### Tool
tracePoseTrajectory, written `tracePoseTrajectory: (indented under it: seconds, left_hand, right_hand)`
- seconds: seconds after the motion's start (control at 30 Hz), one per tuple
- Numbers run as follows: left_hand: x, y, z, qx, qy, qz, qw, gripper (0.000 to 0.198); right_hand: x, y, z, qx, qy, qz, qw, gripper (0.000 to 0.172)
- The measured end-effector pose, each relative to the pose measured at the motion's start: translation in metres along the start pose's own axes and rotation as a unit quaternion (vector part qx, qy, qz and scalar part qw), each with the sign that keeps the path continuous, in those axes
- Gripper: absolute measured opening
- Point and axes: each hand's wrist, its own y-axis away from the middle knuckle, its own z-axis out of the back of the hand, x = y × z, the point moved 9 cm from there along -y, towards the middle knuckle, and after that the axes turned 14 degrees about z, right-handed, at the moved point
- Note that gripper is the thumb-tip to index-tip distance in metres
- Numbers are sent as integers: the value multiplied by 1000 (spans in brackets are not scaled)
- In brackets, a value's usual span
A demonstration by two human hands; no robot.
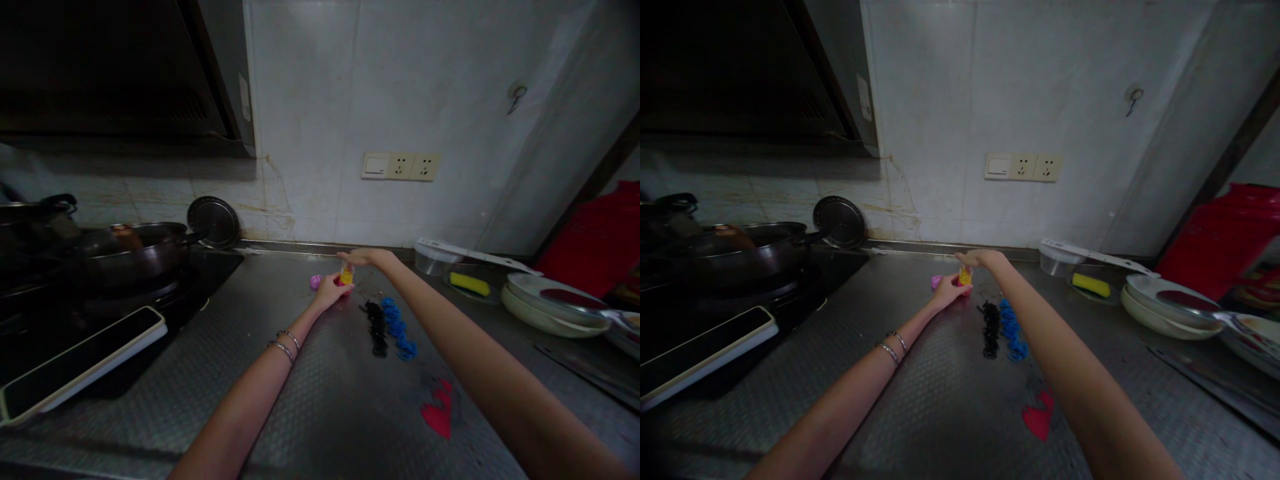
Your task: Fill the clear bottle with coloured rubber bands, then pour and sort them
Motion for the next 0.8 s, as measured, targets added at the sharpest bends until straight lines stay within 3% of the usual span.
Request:
tracePoseTrajectory:
  seconds: [0.1, 0.27, 0.37, 0.47, 0.63, 0.8]
  left_hand:
    - [1, 0, 2, -11, -15, 12, 1000, 33]
    - [0, 1, 2, -8, -10, 6, 1000, 33]
    - [1, 0, 1, -4, -8, -1, 1000, 34]
    - [5, -2, 0, -4, -8, -2, 1000, 37]
    - [8, -5, -1, -10, 6, -6, 1000, 39]
    - [5, -3, 0, -11, 2, 4, 1000, 36]
  right_hand:
    - [2, 14, 0, 46, 25, -38, 998, 58]
    - [30, 53, 36, -82, 71, 21, 994, 37]
    - [37, 90, 44, -131, 87, 31, 987, 30]
    - [45, 128, 33, -137, 77, 44, 987, 26]
    - [69, 182, -4, -109, 21, 37, 993, 27]
    - [93, 211, -30, -99, -6, 33, 994, 38]
